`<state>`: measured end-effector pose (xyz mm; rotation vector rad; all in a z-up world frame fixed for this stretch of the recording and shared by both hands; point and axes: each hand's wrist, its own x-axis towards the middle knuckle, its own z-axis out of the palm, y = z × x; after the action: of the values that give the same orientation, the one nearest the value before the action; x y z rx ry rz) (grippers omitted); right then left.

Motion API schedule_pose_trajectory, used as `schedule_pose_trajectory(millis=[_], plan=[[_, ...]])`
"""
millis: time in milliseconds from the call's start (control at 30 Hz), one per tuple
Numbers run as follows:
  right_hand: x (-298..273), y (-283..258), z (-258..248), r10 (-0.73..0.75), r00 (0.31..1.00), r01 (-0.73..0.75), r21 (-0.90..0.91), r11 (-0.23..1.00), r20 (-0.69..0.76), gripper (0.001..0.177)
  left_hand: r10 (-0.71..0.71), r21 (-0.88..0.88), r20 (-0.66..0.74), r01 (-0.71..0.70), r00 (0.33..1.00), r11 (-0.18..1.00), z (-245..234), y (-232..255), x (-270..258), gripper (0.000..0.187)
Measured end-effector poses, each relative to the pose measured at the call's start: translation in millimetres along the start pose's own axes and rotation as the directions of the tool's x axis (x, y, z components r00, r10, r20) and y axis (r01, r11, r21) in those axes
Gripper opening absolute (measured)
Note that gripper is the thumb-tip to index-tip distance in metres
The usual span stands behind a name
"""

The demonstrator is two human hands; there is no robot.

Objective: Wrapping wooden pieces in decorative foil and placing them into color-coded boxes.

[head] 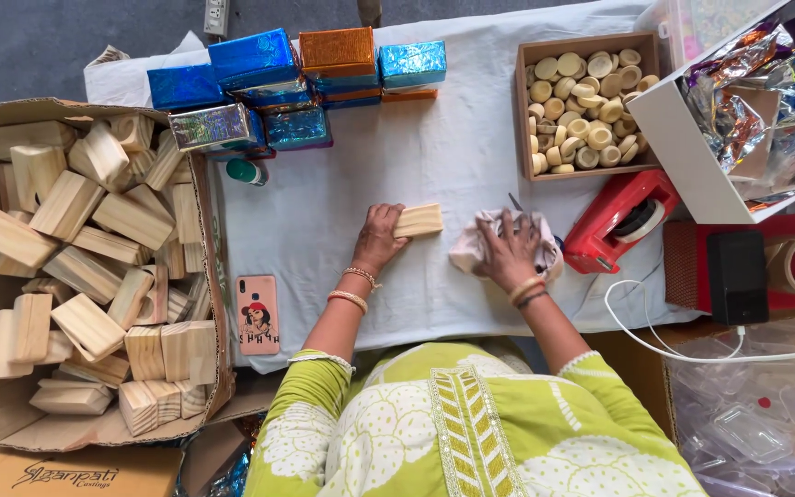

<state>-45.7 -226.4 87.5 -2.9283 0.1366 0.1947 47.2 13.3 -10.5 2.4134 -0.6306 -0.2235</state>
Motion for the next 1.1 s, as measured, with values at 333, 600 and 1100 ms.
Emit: schedule_pose_trajectory(millis=[333, 600, 1100], plan=[[-17.2, -5.0, 41.5, 0.153, 0.968, 0.027, 0.692, 0.721, -0.197, 0.04, 0.063, -0.021, -0.026, -0.064, 0.998, 0.998, 11.3, 25.3, -16.0, 0.065], [10.6, 10.2, 90.4, -0.205, 0.912, 0.324, 0.321, 0.89, -0.354, 0.041, 0.127, -0.112, -0.088, -0.137, 0.988, 0.984, 12.4, 41.8, -21.1, 0.045], [-65.2, 8.5, -137.8, 0.154, 0.702, 0.593, 0.69, 0.415, -0.696, 0.025, -0.089, 0.127, -0.066, 0.097, 0.994, 0.987, 2.4, 2.8, -24.6, 0.063]])
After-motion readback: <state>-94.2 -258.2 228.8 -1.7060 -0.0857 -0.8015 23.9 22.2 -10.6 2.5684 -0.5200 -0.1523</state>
